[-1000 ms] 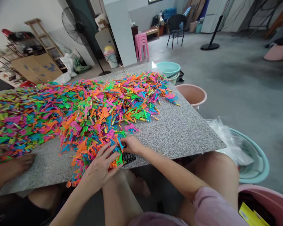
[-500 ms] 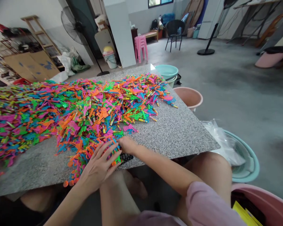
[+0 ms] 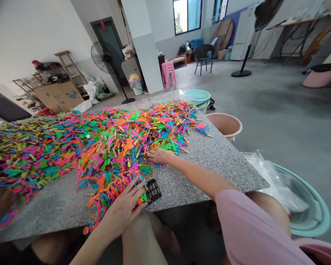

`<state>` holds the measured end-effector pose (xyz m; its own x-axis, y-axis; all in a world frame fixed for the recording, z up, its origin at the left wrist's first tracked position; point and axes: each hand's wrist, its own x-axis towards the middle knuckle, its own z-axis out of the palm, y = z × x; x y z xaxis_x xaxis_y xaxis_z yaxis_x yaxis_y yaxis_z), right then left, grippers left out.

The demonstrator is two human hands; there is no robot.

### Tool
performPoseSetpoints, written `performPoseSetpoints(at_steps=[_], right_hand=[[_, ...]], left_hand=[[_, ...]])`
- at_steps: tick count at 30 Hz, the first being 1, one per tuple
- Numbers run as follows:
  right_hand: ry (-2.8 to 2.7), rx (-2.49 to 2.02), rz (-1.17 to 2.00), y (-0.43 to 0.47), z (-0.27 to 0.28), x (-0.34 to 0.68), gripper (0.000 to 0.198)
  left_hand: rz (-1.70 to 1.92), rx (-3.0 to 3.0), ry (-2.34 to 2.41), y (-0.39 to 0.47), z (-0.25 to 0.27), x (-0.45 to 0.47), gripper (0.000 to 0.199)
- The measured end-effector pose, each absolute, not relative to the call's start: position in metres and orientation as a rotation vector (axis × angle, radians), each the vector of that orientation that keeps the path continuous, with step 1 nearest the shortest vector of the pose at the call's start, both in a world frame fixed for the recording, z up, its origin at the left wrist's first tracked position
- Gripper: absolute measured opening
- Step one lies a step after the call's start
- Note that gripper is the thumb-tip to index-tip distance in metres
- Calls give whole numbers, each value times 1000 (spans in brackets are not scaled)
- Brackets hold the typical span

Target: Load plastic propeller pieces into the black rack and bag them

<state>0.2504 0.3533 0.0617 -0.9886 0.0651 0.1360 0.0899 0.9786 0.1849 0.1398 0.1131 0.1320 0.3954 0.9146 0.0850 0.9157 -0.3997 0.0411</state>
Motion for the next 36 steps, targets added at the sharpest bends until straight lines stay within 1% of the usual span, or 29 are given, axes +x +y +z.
performPoseSetpoints(at_steps=[3, 6, 8, 12, 13, 15, 17, 19, 21, 23, 26, 28, 30, 34, 35, 36], right_hand=[[-3040, 46, -287, 366, 60, 260, 24], [-2958, -61, -50, 363, 54, 294, 26], [-2788, -326, 205, 344, 45, 316, 27], [-2144, -941, 876, 264, 17, 325, 20], [-2053, -956, 1057, 242, 10, 319, 17], [-2007, -962, 1250, 207, 4, 305, 10], [-2129, -1017, 1227, 189, 6, 292, 6], [-2323, -1087, 1040, 187, 15, 287, 7], [-2493, -1095, 842, 192, 26, 287, 8], [-2606, -1093, 735, 195, 37, 288, 11], [-2735, -1095, 673, 190, 49, 284, 18], [-2799, -1063, 649, 183, 56, 280, 22], [-2825, -1042, 645, 180, 59, 279, 26], [-2888, -805, 872, 203, 62, 291, 23], [-2886, -776, 876, 215, 63, 294, 23], [-2870, -796, 807, 229, 63, 295, 24]], left_hand=[[-147, -2632, -1716, 113, 134, 138, 15], [-154, -2669, -1673, 113, 135, 138, 14], [-189, -2662, -1675, 112, 135, 138, 16], [-233, -2641, -1706, 111, 133, 140, 19], [-229, -2639, -1706, 111, 133, 140, 20], [-219, -2640, -1697, 111, 132, 140, 19], [-210, -2643, -1697, 111, 132, 139, 16], [-216, -2648, -1715, 111, 130, 137, 15], [-234, -2644, -1755, 110, 127, 136, 19], [-273, -2628, -1806, 110, 124, 135, 30], [-347, -2566, -1908, 110, 120, 135, 52], [-350, -2558, -1936, 111, 120, 136, 62], [-321, -2592, -1888, 111, 122, 135, 59], [-326, -2623, -1794, 107, 124, 131, 36], [-325, -2639, -1784, 105, 125, 130, 35], [-318, -2661, -1772, 103, 125, 129, 35]])
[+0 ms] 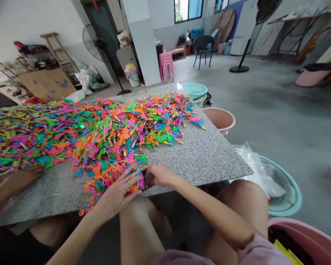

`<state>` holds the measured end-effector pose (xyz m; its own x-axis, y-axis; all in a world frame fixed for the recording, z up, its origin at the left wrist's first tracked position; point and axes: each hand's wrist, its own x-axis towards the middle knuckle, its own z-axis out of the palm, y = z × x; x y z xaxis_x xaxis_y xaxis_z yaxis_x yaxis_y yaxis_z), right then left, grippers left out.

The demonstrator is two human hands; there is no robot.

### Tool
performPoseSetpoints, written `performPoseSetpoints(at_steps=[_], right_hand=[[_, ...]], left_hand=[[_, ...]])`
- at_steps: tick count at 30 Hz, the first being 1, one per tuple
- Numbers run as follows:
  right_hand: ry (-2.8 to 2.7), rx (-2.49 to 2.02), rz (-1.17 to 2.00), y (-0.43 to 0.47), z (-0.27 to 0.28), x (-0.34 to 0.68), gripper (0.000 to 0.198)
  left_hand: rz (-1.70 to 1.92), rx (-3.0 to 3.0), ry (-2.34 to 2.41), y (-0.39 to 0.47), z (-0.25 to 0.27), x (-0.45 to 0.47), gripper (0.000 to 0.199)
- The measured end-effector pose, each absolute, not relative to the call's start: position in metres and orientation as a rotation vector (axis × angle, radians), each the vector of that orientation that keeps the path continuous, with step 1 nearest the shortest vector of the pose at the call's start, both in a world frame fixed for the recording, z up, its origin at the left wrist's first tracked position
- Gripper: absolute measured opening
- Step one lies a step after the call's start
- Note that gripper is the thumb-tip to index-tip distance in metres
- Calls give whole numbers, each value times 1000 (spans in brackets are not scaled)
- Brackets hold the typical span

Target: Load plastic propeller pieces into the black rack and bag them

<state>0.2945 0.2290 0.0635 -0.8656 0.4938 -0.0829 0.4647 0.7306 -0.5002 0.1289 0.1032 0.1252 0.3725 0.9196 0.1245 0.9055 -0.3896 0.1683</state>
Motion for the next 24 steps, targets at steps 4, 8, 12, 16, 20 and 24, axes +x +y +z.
performPoseSetpoints(at_steps=[4, 8, 12, 16, 20, 24], right_hand=[[-2827, -810, 183, 283, 61, 267, 31], [-2984, -482, -89, 314, 50, 219, 25], [-3056, -256, -180, 331, 39, 226, 26], [-2957, -194, 121, 333, 30, 289, 23], [-2611, -584, 630, 294, 15, 323, 17], [-2109, -843, 1412, 250, 7, 306, 5]], left_hand=[[238, 2554, 1641, 100, 129, 127, 39], [216, 2551, 1660, 104, 130, 125, 40], [196, 2530, 1635, 106, 132, 125, 41], [184, 2499, 1602, 106, 132, 124, 40], [220, 2504, 1591, 104, 128, 119, 42], [207, 2516, 1559, 102, 127, 114, 42]])
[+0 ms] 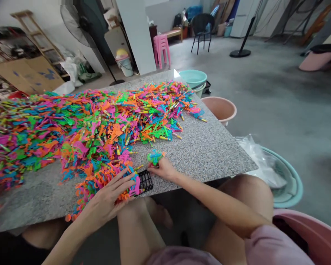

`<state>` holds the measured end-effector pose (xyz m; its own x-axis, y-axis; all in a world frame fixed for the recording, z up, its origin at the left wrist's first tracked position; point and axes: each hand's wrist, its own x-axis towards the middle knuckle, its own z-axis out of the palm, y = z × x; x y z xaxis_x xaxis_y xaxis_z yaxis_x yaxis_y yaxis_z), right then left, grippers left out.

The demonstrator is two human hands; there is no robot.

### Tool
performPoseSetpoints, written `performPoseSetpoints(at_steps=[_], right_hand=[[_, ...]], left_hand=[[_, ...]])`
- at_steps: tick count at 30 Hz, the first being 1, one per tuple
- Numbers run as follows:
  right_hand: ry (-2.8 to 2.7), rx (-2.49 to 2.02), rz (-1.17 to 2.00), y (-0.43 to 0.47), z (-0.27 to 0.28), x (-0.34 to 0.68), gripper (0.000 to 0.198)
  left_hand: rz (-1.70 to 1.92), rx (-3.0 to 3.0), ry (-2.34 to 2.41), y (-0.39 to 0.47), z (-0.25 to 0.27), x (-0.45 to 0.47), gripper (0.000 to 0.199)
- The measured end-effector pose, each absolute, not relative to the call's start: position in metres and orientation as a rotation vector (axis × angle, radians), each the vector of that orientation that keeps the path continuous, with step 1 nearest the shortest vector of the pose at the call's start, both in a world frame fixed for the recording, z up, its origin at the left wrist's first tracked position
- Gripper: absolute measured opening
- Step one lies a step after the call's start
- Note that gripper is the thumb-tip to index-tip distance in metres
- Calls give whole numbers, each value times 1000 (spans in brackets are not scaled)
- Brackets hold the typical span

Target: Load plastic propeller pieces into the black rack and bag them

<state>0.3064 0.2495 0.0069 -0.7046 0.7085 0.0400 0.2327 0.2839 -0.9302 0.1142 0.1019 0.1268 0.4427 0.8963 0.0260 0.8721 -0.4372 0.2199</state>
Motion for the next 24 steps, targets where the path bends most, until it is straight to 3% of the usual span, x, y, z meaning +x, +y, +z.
performPoseSetpoints(at_steps=[6, 11, 15, 20, 24], right_hand=[[-1837, -969, 1449, 253, 19, 289, 16], [-1965, -845, 1501, 251, 17, 280, 17], [-2137, -726, 1328, 242, 16, 265, 19], [-2450, -675, 1045, 241, 24, 255, 41], [-2435, -635, 1066, 245, 26, 243, 31]], left_hand=[[143, 2518, 1581, 101, 129, 114, 47], [110, 2529, 1587, 101, 129, 115, 48], [146, 2558, 1584, 102, 131, 117, 46], [146, 2644, 1558, 102, 133, 118, 43], [126, 2730, 1573, 103, 134, 117, 35]])
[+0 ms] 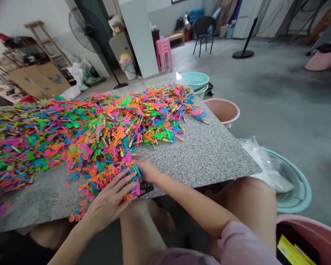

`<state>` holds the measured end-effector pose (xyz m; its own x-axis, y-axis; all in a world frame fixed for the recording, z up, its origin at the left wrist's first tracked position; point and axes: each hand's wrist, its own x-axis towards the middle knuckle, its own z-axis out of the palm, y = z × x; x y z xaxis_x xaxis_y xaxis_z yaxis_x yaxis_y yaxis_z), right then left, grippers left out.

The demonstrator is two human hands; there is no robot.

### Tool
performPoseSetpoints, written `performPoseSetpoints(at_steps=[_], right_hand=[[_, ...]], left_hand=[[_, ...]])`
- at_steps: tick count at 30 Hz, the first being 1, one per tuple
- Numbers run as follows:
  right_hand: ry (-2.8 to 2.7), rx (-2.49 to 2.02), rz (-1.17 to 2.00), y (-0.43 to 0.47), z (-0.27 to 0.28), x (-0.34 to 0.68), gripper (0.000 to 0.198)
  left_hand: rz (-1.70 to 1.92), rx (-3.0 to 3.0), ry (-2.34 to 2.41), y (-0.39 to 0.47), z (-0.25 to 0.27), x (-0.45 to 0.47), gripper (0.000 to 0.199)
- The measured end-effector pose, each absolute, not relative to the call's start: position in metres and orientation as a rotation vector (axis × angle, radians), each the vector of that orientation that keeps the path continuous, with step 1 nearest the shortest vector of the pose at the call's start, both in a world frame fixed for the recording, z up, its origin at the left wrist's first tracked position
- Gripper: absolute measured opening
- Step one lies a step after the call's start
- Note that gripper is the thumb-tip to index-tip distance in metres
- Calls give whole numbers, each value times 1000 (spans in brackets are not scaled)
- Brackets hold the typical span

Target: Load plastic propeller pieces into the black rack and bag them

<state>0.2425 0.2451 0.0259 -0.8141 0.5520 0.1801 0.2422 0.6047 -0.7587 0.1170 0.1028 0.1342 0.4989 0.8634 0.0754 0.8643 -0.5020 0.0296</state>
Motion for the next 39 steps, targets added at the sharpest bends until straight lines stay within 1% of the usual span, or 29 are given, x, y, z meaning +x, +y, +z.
performPoseSetpoints(at_steps=[2, 4, 8, 10, 13, 14, 16, 18, 20, 21, 23, 25, 26, 27, 29, 34, 36, 39], right_hand=[[-2443, -601, 1122, 249, 26, 236, 24], [-2485, -599, 1161, 252, 28, 232, 21], [-2550, -621, 1114, 260, 37, 244, 35], [-2487, -908, 919, 274, 43, 258, 36], [-2317, -1512, 444, 304, 49, 279, 28], [-2307, -1611, 341, 314, 49, 285, 29], [-2401, -1620, 277, 328, 48, 294, 33], [-2454, -1547, 318, 328, 45, 300, 33], [-2394, -1522, 455, 313, 41, 304, 24], [-2335, -1495, 601, 300, 38, 305, 18], [-2225, -1352, 996, 268, 32, 306, 9], [-2146, -1167, 1328, 233, 28, 302, 10], [-2123, -1113, 1403, 218, 26, 300, 11], [-2119, -1093, 1409, 205, 26, 298, 11], [-2163, -1091, 1305, 191, 28, 293, 9], [-2428, -1101, 1061, 193, 46, 286, 7], [-2518, -1164, 1006, 194, 52, 281, 7], [-2615, -1196, 953, 188, 56, 271, 10]], left_hand=[[-98, -2726, -1547, 104, 136, 117, 35], [-62, -2761, -1566, 106, 138, 117, 37], [-68, -2760, -1689, 108, 141, 122, 38], [-112, -2746, -1734, 107, 140, 125, 37], [-172, -2710, -1761, 106, 135, 127, 35], [-187, -2689, -1767, 106, 133, 128, 36], [-209, -2644, -1773, 106, 129, 127, 39], [-212, -2625, -1765, 106, 127, 127, 41], [-203, -2627, -1759, 106, 126, 128, 37], [-200, -2629, -1761, 106, 125, 129, 36], [-205, -2632, -1774, 107, 126, 130, 34], [-216, -2639, -1788, 108, 127, 132, 34], [-217, -2643, -1796, 108, 128, 132, 34], [-219, -2644, -1802, 109, 128, 133, 33], [-222, -2643, -1813, 109, 130, 134, 32], [-252, -2614, -1841, 108, 128, 134, 32], [-279, -2600, -1856, 108, 126, 134, 38], [-332, -2582, -1866, 109, 126, 134, 55]])
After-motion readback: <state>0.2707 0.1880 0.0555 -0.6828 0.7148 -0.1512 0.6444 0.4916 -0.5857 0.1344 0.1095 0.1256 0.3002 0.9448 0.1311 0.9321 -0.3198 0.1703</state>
